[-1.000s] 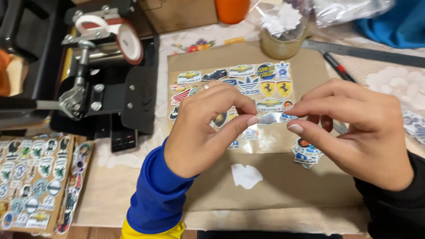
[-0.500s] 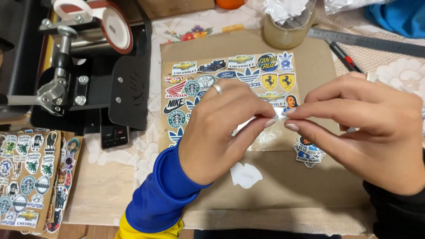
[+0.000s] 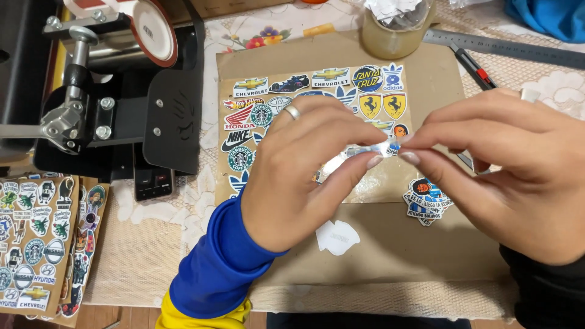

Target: The person is preparing stickers for application by peeling off their backings, trimming them with scissors, and arranging them on a layout sheet.

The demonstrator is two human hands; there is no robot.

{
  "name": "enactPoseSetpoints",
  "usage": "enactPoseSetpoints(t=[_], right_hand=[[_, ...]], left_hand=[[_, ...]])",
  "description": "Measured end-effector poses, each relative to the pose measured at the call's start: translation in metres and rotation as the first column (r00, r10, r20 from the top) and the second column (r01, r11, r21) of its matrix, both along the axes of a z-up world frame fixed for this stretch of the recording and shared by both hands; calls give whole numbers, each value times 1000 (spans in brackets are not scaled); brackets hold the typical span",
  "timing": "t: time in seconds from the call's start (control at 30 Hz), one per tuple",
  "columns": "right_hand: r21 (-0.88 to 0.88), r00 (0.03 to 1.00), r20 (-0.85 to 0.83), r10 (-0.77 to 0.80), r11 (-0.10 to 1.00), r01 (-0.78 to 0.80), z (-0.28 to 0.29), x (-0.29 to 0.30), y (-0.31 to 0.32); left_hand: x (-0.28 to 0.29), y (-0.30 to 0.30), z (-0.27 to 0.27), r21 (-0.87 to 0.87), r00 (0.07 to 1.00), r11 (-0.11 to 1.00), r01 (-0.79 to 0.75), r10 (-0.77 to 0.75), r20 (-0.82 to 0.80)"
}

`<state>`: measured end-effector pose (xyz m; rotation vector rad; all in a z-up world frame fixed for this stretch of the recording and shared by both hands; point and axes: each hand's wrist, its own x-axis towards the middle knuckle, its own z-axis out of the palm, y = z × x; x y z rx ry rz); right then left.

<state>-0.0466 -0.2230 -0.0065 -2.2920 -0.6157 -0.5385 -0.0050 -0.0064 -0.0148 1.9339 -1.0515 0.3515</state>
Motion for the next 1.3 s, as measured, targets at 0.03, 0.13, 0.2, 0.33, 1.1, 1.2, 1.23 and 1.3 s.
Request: enactPoseSetpoints(t=[0.03,0.13,0.2,0.33,1.1,1.2,1.23,1.3], right_hand=[[2,1000,4,-2,1000,2,-2,0,-2],[76,994,-56,-93,992,97,-6,2,-9],[296,960,-273,-64,944,147,-7,5,-18],[490,874,-485,-5,826,277,-20,14,-29],[554,750,-629,203,794,249,-37,21,-17],[441,852,-507,134,889,122,-20,19,-11],[440,851,-507,135,890,121,-17,17,-10],[350,917,-393,67,933,81,-10,13,-9]], left_hand=[[1,2,0,2,1000,1000,2,-2,4],[3,8,5,-97,979,976,-196,189,-73],[6,14,14,-211,978,959,-192,205,41],[14,27,3,-95,947,994,48,-14,322],[13,24,-18,-38,367,973,-230,122,922],[10,27,-15,42,570,976,-213,90,817],[11,26,-17,41,570,976,-214,91,817],[13,23,-20,3,735,983,-181,134,665]])
